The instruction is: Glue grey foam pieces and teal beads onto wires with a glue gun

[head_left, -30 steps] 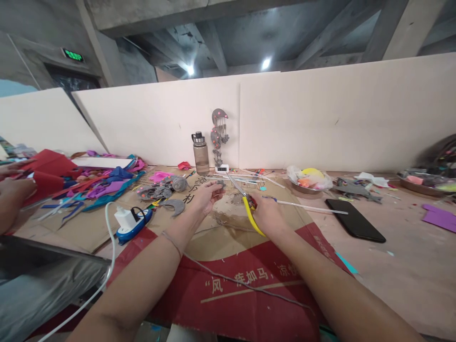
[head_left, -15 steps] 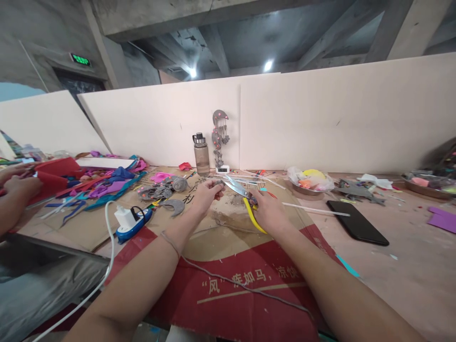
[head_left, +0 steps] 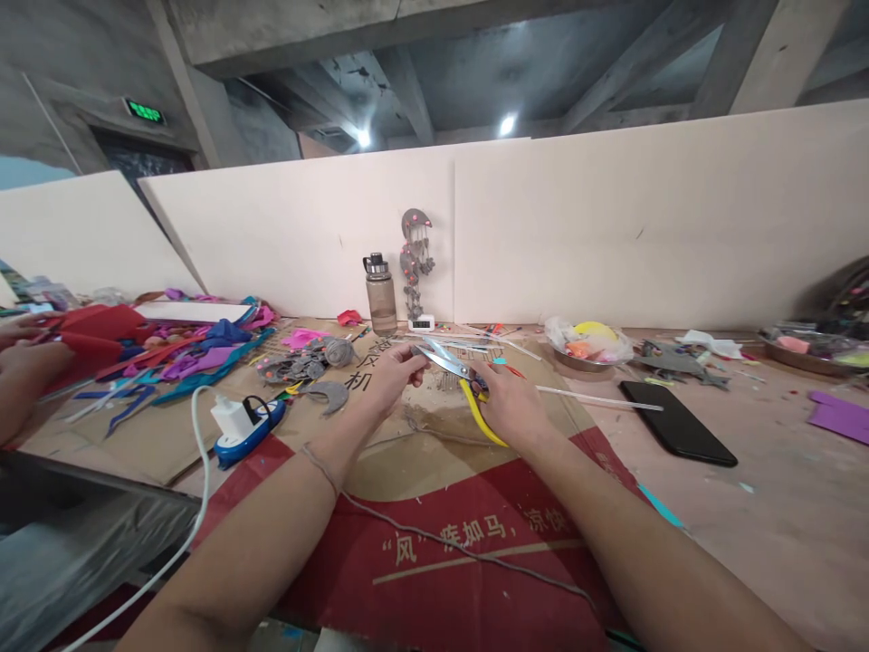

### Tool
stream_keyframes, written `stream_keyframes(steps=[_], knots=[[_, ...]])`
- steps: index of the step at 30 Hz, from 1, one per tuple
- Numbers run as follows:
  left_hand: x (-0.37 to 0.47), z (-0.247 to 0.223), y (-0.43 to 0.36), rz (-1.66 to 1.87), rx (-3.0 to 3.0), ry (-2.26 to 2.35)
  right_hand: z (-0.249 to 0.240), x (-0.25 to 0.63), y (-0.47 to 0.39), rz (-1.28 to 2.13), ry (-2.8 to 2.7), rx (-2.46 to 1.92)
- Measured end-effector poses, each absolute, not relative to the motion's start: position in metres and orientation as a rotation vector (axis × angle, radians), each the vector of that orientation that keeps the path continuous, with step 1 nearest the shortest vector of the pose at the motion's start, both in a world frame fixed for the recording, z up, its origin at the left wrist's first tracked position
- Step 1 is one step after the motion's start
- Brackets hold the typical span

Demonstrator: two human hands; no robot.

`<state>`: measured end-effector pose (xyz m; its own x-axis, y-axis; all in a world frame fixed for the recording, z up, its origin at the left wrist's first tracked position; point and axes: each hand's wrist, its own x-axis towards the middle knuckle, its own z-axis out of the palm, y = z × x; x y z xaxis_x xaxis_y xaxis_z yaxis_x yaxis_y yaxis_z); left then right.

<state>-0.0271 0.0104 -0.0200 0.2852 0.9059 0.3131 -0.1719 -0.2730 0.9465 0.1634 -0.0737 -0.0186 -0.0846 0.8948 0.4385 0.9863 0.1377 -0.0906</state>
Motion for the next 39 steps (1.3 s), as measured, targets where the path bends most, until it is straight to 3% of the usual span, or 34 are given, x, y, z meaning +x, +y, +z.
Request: stream_keyframes(steps=[39], knots=[[-0.0342, -0.0135, 0.0117, 1.150, 1.569, 0.777, -0.0104, 0.1647, -0.0744, -0.102, -2.064, -1.739]])
